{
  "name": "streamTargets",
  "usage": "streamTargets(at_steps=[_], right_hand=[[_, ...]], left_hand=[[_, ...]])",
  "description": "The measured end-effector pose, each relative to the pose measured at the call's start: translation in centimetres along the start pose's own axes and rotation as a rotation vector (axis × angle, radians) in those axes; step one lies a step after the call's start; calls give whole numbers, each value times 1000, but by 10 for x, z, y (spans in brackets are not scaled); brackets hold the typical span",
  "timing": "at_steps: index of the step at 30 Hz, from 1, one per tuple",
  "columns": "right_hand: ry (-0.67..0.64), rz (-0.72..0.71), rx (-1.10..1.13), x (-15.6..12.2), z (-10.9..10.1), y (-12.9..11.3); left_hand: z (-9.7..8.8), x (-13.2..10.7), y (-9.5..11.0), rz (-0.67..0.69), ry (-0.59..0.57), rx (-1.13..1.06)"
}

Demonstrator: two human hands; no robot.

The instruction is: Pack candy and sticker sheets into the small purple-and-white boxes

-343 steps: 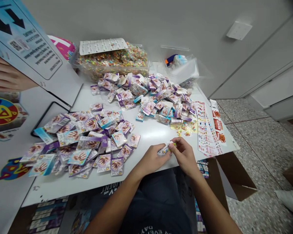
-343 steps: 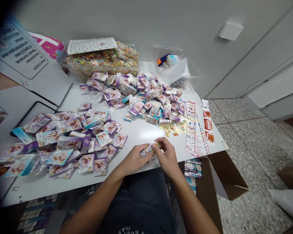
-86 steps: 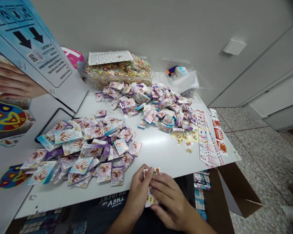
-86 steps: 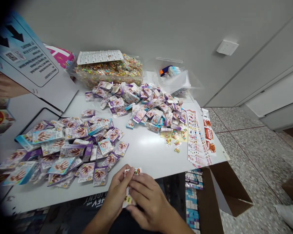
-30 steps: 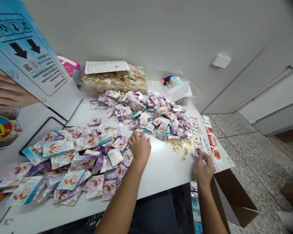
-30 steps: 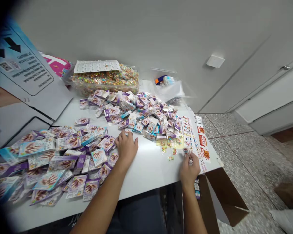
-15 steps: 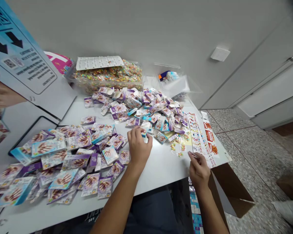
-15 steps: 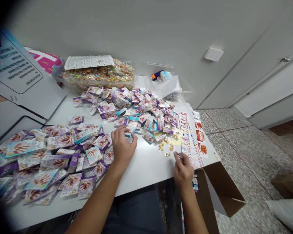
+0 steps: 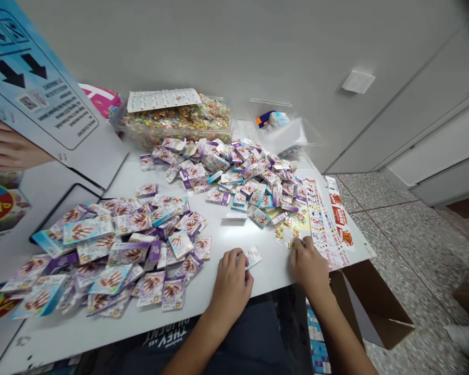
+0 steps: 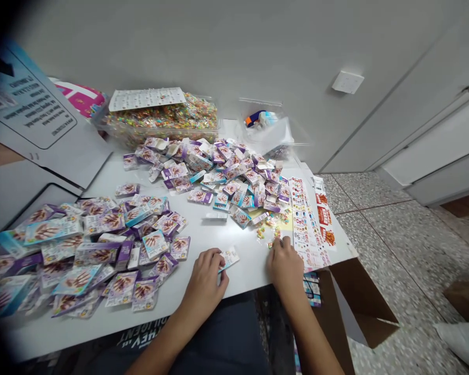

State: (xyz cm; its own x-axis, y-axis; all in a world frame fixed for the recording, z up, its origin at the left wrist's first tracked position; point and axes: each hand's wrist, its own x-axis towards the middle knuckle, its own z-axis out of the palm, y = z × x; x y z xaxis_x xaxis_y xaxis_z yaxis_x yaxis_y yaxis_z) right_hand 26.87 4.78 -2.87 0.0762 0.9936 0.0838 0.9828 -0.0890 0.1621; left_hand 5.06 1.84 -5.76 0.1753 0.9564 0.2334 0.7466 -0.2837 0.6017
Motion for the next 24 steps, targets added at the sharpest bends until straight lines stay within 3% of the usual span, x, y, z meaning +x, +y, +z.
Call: streamTargets(at_steps=[8, 11, 18, 21, 24], right_hand=[[-166, -120, -93, 15, -5, -6], [-187, -141, -88, 14, -5, -4], [-178, -183, 63, 9, 3, 7], [-173, -180, 167, 13, 9, 18], [-160, -201, 196, 16, 10, 28]], left_hand=[[5, 2, -1, -31, 30, -33], [9, -3, -6, -79, 78, -257], [6, -14, 1, -431, 123, -1012], [3, -13, 6, -464, 116, -1164], [2, -13, 9, -462, 118, -1182]])
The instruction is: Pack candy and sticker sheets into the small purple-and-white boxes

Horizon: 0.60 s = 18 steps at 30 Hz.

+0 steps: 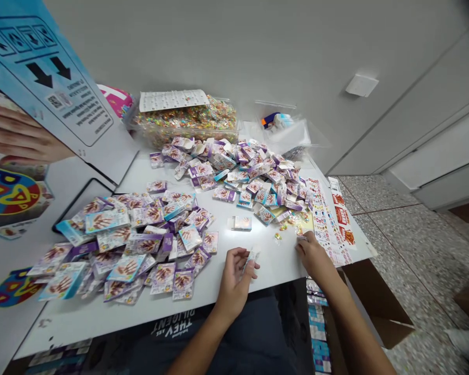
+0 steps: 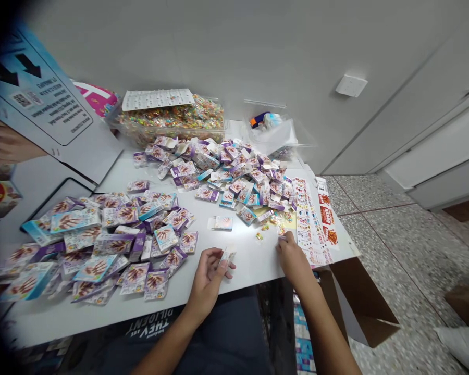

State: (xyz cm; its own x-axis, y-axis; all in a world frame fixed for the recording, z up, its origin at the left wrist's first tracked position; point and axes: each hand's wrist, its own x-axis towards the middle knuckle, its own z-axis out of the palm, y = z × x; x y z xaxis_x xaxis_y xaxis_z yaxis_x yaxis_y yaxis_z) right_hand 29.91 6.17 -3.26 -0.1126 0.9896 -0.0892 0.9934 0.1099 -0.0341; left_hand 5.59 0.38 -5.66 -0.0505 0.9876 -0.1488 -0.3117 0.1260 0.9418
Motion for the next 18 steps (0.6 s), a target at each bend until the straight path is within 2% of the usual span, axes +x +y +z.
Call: streamTargets(at_steps=[6, 12, 15, 18], right_hand=[[-41, -118, 40, -12, -8, 1], [-52, -158, -121, -19, -9, -3], [48, -160, -97, -22, -3, -2], [275, -213, 145, -34, -4, -15]], left_hand=[[-4, -1, 0, -6, -15, 9], [-5, 0, 6, -18, -28, 20], [-5, -2, 7, -33, -45, 3], [-8, -4, 6, -68, -104, -88]])
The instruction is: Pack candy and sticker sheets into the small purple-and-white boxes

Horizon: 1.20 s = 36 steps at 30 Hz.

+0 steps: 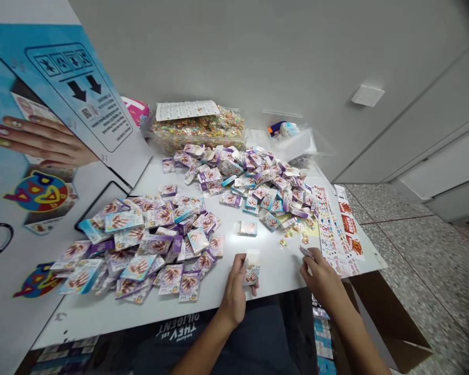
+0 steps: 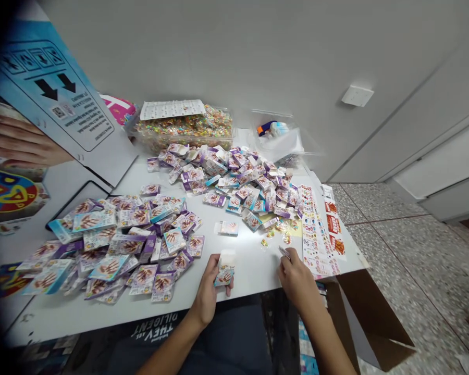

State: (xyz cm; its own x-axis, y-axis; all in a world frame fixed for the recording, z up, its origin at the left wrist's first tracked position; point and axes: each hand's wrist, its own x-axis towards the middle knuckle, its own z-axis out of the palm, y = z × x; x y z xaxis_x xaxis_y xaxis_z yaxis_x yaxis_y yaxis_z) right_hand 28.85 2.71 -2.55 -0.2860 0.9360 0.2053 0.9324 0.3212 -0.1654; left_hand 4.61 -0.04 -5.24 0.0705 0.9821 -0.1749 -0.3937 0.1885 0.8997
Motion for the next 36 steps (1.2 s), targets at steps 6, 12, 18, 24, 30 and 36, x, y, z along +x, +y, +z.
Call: streamTargets(at_steps=[6, 12, 18, 24, 30, 36], right_hand=[[209, 45, 728, -10, -5, -86], [87, 240, 1216, 1, 17, -124], [-144, 362, 1424, 12, 21, -103], [130, 305, 1190, 26, 9, -101], [120, -75, 763, 31, -14, -108], [225, -195, 618, 22, -17, -99]], left_hand=[[-7, -6, -1, -59, -178, 36], [-6, -1, 2, -130, -166, 12], [-6, 3, 7, -135, -129, -122], [-7, -2, 2, -151, -16, -24], [-7, -4, 0, -154, -40, 121], [-5, 0, 5, -154, -115, 126]])
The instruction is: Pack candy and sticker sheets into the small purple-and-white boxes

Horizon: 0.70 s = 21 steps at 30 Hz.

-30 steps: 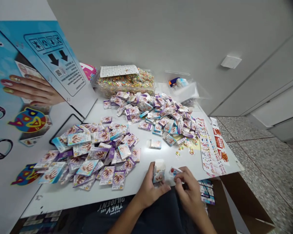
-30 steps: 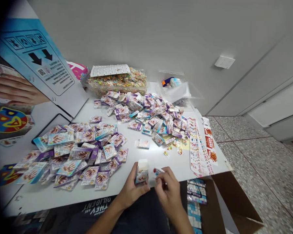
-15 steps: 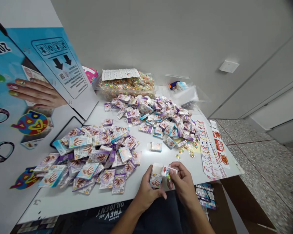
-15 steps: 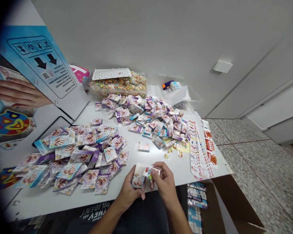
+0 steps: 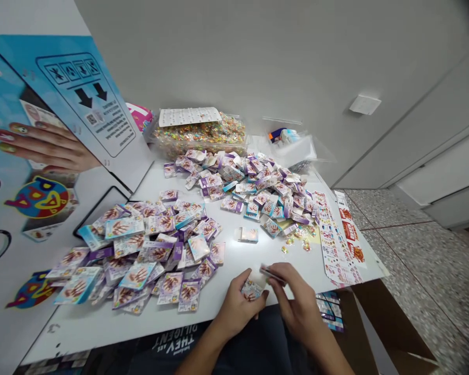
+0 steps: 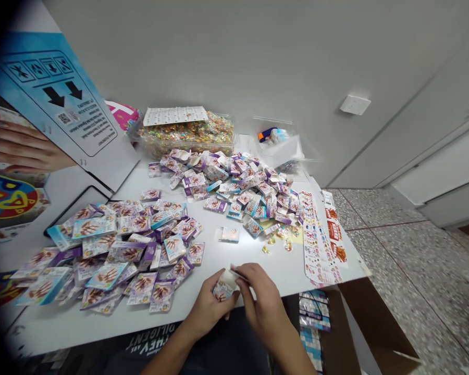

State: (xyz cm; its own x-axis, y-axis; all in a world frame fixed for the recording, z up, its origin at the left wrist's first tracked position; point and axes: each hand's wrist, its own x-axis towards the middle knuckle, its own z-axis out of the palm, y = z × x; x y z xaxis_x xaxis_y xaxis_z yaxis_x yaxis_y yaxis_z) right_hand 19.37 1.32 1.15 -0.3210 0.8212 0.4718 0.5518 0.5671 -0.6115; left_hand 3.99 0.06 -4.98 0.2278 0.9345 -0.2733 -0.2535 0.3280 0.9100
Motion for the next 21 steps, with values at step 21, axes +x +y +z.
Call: streamTargets(at_steps=[21], right_hand=[[-487, -83, -65, 37, -30, 11]], left_hand=[[-1, 1, -2, 41, -28, 112]])
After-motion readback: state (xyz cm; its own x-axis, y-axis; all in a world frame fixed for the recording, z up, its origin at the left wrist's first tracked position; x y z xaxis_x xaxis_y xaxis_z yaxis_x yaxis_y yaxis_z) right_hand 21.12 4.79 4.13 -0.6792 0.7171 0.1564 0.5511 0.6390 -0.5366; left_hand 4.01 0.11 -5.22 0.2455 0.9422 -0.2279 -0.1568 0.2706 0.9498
